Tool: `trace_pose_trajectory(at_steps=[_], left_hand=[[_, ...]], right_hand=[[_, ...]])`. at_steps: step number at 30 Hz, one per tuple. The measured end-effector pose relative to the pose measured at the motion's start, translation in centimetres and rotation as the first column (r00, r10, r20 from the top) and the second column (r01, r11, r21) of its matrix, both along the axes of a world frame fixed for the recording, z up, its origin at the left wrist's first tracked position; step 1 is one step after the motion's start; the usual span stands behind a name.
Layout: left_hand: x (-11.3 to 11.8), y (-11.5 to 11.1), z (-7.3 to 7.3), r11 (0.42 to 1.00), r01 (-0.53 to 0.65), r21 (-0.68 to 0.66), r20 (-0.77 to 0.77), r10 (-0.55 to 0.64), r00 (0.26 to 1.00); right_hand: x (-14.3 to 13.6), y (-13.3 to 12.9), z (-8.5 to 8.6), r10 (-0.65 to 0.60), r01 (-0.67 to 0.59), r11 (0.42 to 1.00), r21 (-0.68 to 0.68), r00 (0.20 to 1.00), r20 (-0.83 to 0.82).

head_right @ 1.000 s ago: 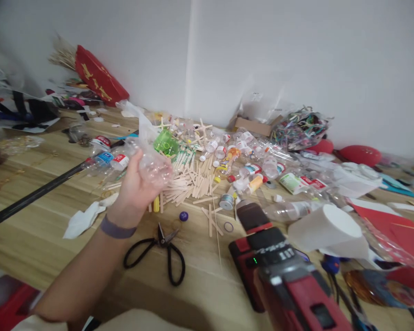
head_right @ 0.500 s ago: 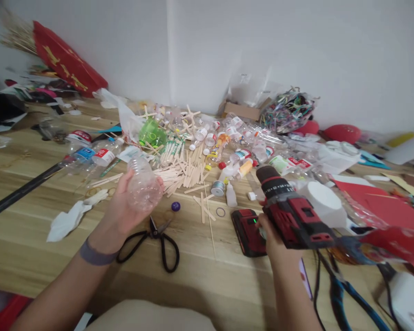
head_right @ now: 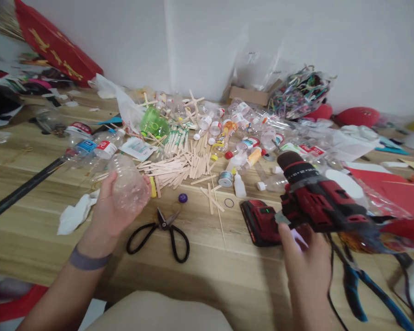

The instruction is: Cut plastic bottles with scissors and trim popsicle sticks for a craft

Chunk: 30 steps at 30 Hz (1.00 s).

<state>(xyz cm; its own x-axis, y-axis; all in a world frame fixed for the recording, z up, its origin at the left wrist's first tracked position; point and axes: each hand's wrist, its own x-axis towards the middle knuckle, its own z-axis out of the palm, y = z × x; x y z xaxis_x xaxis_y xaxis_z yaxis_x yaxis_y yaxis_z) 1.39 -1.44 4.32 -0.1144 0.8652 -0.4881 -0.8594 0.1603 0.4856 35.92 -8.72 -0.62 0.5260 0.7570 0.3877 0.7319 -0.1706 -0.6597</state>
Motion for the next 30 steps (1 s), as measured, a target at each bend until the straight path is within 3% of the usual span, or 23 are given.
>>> trace_pose_trajectory(at_steps=[1,2,3,4,5,6,7,8,10,13,18,23,24,26,28,30], left_hand=[[-0.5,-0.3,-0.3,1.000,-0.020,-0.002,-0.022,0.020,1.000],[-0.8,-0.5,-0.7,0.999,-0.034,-0.004,-0.036,0.034,0.999],[-1.1,-0.8,-1.0,0.999,-0.042,-0.006,-0.043,0.041,0.998],[-1.3,-1.0,-1.2,0.999,-0.044,-0.006,-0.043,0.044,0.998],[-1.4,-1.3,-1.4,0.999,-0.038,-0.005,-0.038,0.038,0.999],[-1.5,-1.5,-1.5,1.000,-0.025,-0.004,-0.027,0.025,0.999],[-1.5,-1.8,-1.5,1.000,-0.012,-0.003,-0.015,0.012,1.000],[-1.5,-2.1,-1.5,1.000,-0.002,0.000,-0.004,0.002,1.000],[-1.5,-2.8,-1.3,1.000,0.007,0.008,0.012,-0.007,1.000],[-2.1,-3.8,-1.3,1.000,-0.012,0.024,0.024,0.011,1.000],[-3.0,-4.1,-1.6,0.996,-0.071,0.046,0.061,0.068,0.996],[-2.3,-2.7,-1.2,0.999,-0.042,0.012,0.084,0.041,0.996],[-1.9,-2.3,-1.0,0.999,-0.034,0.006,0.098,0.033,0.995],[-0.8,-1.5,-0.7,1.000,-0.013,-0.005,0.122,0.013,0.992],[0.5,-0.8,-0.5,1.000,0.023,-0.016,0.112,-0.022,0.994],[1.7,-0.2,-0.3,0.998,0.060,-0.023,0.074,-0.059,0.996]], right_hand=[[-1.0,-1.1,-0.5,-0.108,0.109,0.994,-0.014,0.994,0.033],[-2.4,-2.1,-1.0,-0.116,0.116,0.993,0.000,0.988,0.099],[-4.2,-2.7,-1.5,-0.019,0.014,0.999,0.030,0.984,0.176],[-6.3,-3.0,-1.9,0.181,-0.193,0.981,0.032,0.957,0.227],[-8.7,-2.8,-2.2,0.405,-0.420,0.908,-0.008,0.871,0.277],[-11.0,-2.3,-2.4,0.599,-0.583,0.798,-0.154,0.738,0.311],[-13.3,-1.5,-2.5,0.692,-0.608,0.721,-0.332,0.647,0.320],[-15.3,-0.5,-2.5,0.746,-0.558,0.652,-0.513,0.593,0.303],[-18.3,1.5,-2.4,0.776,-0.537,0.605,-0.587,0.563,0.285],[-20.6,3.1,-2.2,0.807,-0.535,0.562,-0.630,0.523,0.276],[-20.7,2.4,-2.2,0.809,-0.515,0.557,-0.652,0.513,0.287],[-16.2,2.6,-1.5,0.785,-0.575,0.583,-0.574,0.581,0.216],[-15.0,2.7,-1.2,0.777,-0.617,0.592,-0.519,0.607,0.165],[-13.2,2.9,-0.6,0.750,-0.750,0.616,-0.242,0.652,-0.114],[-12.3,2.8,-0.1,0.703,-0.760,0.650,-0.004,0.604,-0.375],[-12.3,2.5,0.3,0.680,-0.748,0.656,0.100,0.527,-0.510]])
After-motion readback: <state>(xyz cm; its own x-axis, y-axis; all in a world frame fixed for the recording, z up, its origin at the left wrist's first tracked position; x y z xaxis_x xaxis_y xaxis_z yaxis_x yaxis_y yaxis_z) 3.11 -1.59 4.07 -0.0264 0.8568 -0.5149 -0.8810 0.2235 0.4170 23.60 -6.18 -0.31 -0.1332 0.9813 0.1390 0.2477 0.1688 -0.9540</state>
